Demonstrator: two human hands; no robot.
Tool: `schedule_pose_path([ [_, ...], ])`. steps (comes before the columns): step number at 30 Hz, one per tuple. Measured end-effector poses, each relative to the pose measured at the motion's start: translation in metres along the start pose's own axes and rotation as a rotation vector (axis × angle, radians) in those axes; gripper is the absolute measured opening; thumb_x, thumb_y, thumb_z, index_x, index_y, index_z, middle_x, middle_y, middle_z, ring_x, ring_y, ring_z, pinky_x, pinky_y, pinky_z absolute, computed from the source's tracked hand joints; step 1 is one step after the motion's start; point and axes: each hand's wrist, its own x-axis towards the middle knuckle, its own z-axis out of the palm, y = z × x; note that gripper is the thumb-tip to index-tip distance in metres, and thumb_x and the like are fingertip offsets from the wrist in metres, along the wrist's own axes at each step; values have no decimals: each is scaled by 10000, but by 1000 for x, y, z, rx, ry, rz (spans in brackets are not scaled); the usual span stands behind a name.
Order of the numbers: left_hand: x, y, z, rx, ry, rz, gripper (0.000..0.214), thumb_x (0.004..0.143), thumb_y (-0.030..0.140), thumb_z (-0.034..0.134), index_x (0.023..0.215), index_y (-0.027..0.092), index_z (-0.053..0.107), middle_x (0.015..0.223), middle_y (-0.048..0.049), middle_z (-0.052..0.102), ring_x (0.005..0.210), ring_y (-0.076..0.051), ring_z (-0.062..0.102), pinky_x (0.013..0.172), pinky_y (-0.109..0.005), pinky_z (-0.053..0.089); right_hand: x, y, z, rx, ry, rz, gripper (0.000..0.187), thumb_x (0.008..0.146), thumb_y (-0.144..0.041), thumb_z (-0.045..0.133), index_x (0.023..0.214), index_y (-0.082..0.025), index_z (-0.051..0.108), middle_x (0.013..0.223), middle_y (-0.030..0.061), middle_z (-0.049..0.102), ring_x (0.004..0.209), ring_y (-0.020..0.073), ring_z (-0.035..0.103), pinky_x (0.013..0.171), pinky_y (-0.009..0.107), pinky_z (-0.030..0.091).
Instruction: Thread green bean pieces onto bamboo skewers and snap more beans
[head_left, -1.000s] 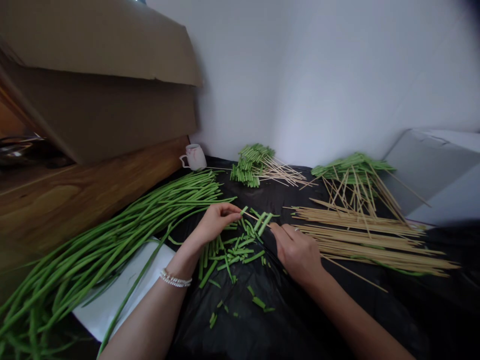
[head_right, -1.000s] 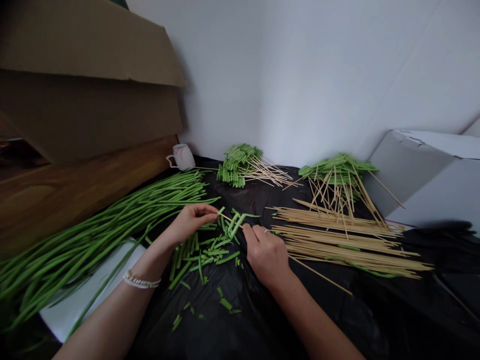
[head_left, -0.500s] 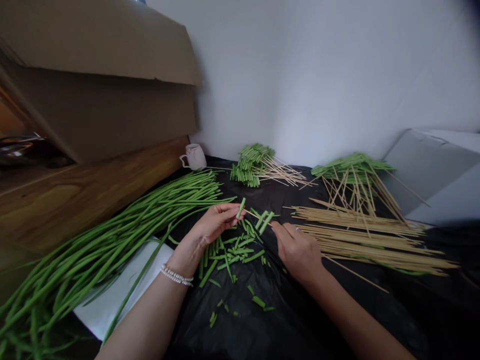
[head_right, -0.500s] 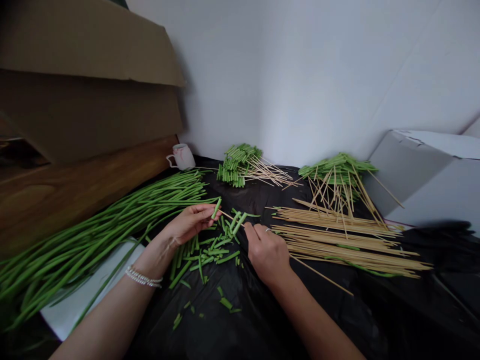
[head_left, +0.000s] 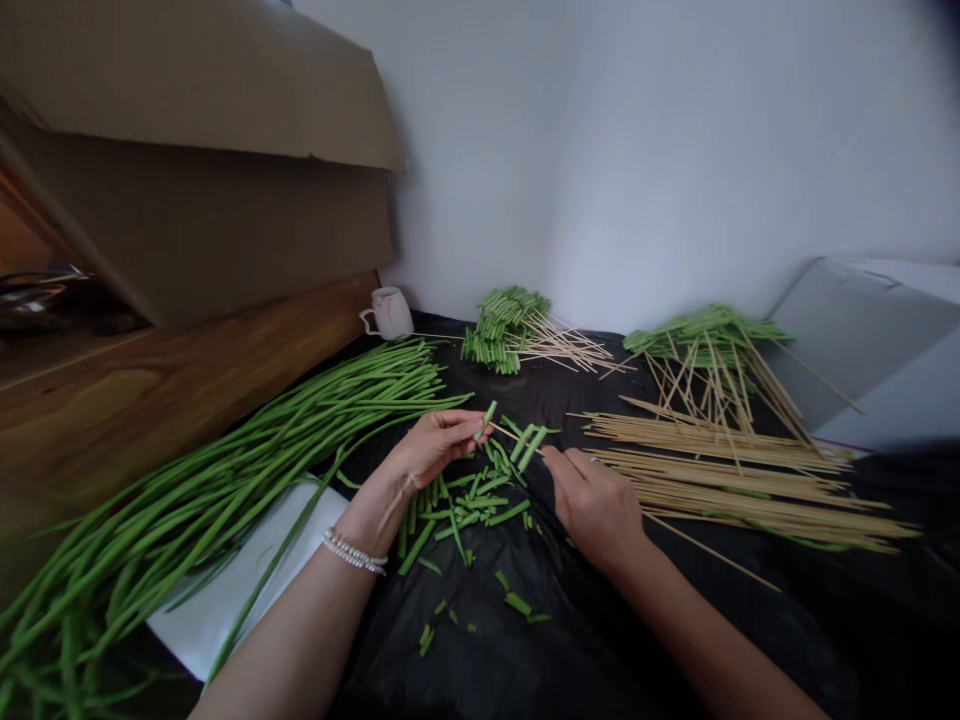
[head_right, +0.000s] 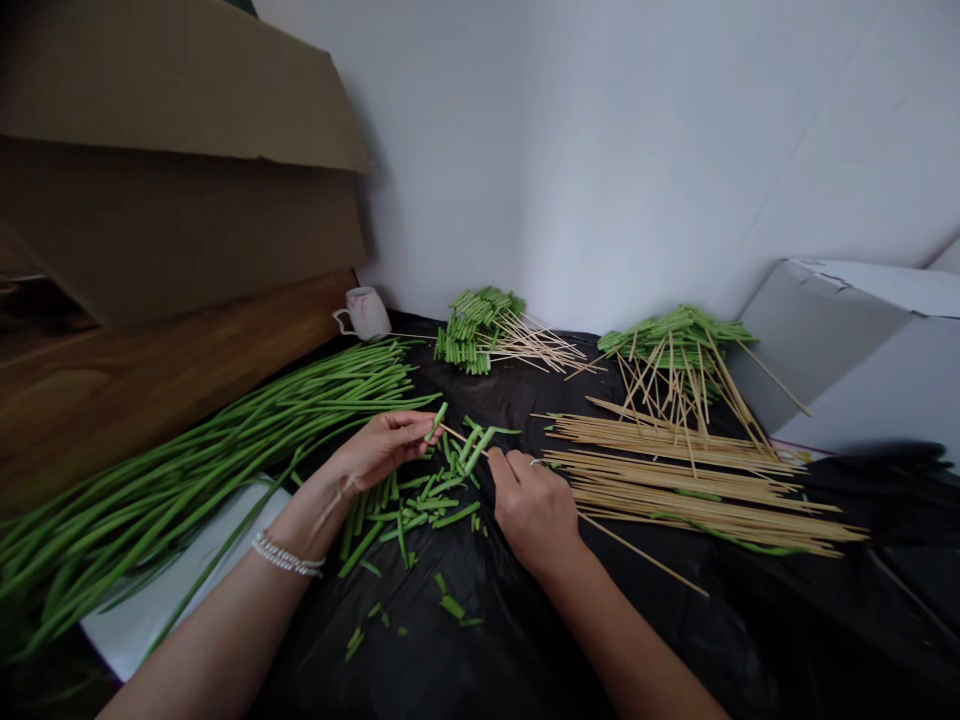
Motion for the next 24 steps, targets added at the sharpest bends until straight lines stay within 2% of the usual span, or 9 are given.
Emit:
schedule_pose_path([
  [7,1,-1,0,-15,-4,-22,346,621,278,842,919,136,737,832,-50,697,682,-74,591,632,-179,458,0,0,1,7,-9,5,252,893,-126,467,1026,-137,680,679,9,579,605,126,494,591,269,310],
  [12,2,-3,1,-12,6,-35,291,630,282,837,849,121,733,799,-47,685,658,-69,579,606,-168,455,0,0,1,-1,-16,10,257,884,-120,467,1031,-144,677,691,8,587,610,121,495,590,269,317],
  [24,2,-8,7,-26,-26,-69,254,646,261,827,832,114,733,796,-56,693,669,-74,587,616,-175,457,-1,-2,-2,-21,-39,4,271,878,-114,452,1043,-130,666,708,17,594,606,130,496,573,282,317],
])
